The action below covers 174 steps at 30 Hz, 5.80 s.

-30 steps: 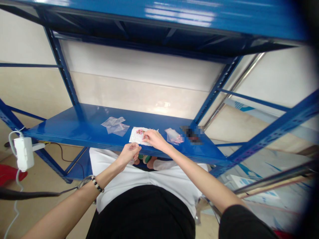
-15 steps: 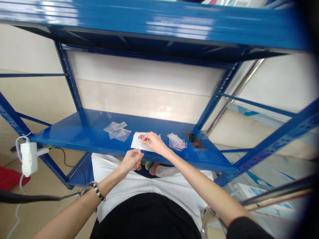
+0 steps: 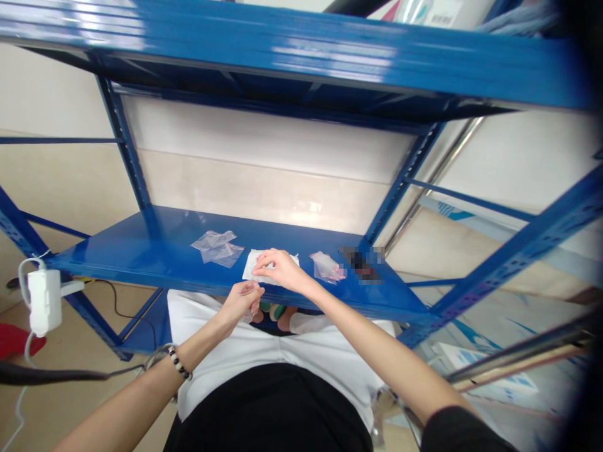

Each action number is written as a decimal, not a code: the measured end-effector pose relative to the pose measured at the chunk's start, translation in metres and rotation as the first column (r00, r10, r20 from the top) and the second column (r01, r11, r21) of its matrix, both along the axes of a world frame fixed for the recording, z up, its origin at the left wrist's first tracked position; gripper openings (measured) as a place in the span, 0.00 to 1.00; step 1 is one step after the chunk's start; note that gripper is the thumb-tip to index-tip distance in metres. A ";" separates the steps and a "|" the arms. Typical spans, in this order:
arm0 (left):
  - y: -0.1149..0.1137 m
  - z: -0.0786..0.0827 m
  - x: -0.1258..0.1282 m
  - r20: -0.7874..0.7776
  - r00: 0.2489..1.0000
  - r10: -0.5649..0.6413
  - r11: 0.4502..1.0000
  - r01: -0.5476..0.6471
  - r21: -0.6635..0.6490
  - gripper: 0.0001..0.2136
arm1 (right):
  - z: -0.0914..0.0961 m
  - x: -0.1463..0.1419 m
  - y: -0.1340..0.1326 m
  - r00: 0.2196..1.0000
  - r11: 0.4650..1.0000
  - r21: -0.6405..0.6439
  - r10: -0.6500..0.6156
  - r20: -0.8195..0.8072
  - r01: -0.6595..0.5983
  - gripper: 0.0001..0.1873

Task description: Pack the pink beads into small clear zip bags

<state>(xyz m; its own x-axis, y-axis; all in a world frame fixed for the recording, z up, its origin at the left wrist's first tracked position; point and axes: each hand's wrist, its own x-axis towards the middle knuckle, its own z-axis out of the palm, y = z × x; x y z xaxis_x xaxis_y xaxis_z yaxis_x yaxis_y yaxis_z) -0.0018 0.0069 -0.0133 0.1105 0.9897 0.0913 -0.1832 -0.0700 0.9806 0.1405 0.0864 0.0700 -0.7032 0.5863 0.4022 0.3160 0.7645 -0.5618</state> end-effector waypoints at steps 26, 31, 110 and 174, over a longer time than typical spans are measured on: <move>-0.003 0.007 0.004 0.090 0.996 -0.029 0.997 0.035 -0.064 0.18 | -0.043 0.014 0.067 0.866 0.868 0.313 -0.457 0.200 0.386 0.02; -0.003 0.004 0.002 0.065 0.997 -0.030 0.999 0.033 -0.040 0.18 | -0.036 0.007 0.068 0.834 0.845 0.338 -0.502 0.230 0.415 0.03; -0.012 0.012 0.000 0.116 0.972 -0.206 0.977 0.210 -0.026 0.16 | 0.011 0.005 -0.030 0.994 0.994 -0.030 0.107 -0.010 -0.107 0.02; -0.016 0.016 -0.001 -0.129 0.960 -0.247 0.969 0.249 -0.006 0.15 | -0.008 0.024 -0.065 1.000 0.998 0.065 -0.024 0.001 0.024 0.05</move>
